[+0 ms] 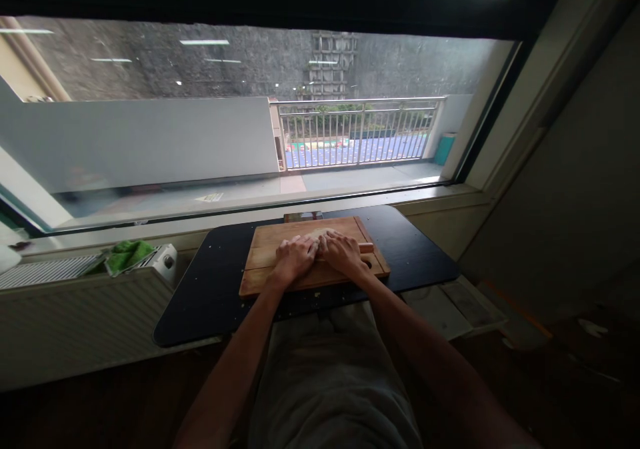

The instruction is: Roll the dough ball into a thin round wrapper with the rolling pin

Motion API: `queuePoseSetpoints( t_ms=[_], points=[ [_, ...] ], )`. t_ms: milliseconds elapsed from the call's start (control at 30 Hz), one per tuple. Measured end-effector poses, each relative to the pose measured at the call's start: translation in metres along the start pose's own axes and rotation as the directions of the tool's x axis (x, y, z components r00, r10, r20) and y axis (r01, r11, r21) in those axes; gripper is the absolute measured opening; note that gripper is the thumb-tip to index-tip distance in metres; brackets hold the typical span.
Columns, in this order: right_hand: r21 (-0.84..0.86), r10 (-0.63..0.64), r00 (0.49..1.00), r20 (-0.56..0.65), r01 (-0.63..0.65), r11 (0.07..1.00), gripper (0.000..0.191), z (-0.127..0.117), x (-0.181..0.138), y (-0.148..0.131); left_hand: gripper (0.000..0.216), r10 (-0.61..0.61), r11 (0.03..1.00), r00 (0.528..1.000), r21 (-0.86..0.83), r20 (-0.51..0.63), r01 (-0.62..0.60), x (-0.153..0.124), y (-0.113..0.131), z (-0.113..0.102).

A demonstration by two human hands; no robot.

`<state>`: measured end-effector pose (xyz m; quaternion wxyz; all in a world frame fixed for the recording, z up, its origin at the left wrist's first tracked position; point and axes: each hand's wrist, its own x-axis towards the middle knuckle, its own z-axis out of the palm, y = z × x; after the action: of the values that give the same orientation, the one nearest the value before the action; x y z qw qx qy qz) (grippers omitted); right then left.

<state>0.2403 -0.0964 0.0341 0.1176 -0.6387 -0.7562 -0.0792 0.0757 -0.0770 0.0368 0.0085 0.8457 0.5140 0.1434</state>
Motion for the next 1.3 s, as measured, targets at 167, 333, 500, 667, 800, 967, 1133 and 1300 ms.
queuePoseSetpoints(
  t_ms=[167,333,500,667,800,967,1133,1300],
  points=[
    [-0.005,-0.008,1.000,0.014,0.008,1.000,0.039,0.005,0.011,0.006,0.053,-0.036,0.999,0.999,0.021,0.021,0.036,0.011,0.003,-0.003],
    [0.025,0.008,1.000,-0.022,-0.007,1.000,0.041,0.000,0.001,0.001,0.055,-0.035,0.999,0.999,0.005,0.022,0.035,0.005,0.002,-0.002],
    [0.064,0.066,0.994,-0.092,-0.061,0.996,0.045,-0.004,-0.020,-0.012,0.048,0.007,0.999,1.000,-0.044,-0.026,-0.008,-0.012,0.001,0.005],
    [0.064,0.055,0.994,-0.097,-0.049,0.997,0.044,-0.005,-0.036,-0.020,0.043,0.025,0.995,0.998,-0.096,-0.054,-0.030,-0.028,-0.001,0.009],
    [0.058,0.044,0.996,-0.074,-0.040,0.998,0.042,-0.008,-0.035,-0.020,0.045,0.032,0.994,0.999,-0.099,-0.034,-0.035,-0.027,-0.001,0.008],
    [0.037,0.021,0.999,-0.048,-0.019,0.999,0.044,-0.009,-0.018,-0.012,0.048,0.007,0.998,1.000,-0.059,-0.015,-0.008,-0.010,0.000,0.007],
    [-0.010,-0.016,0.999,0.031,0.016,1.000,0.042,-0.007,0.002,-0.003,0.051,-0.007,1.000,1.000,0.006,0.009,0.007,0.011,-0.001,0.003],
    [-0.008,0.017,0.999,0.037,-0.016,1.000,0.043,-0.007,0.006,-0.002,0.051,-0.012,0.999,1.000,0.034,0.015,0.012,0.013,0.001,0.001]
  ],
)
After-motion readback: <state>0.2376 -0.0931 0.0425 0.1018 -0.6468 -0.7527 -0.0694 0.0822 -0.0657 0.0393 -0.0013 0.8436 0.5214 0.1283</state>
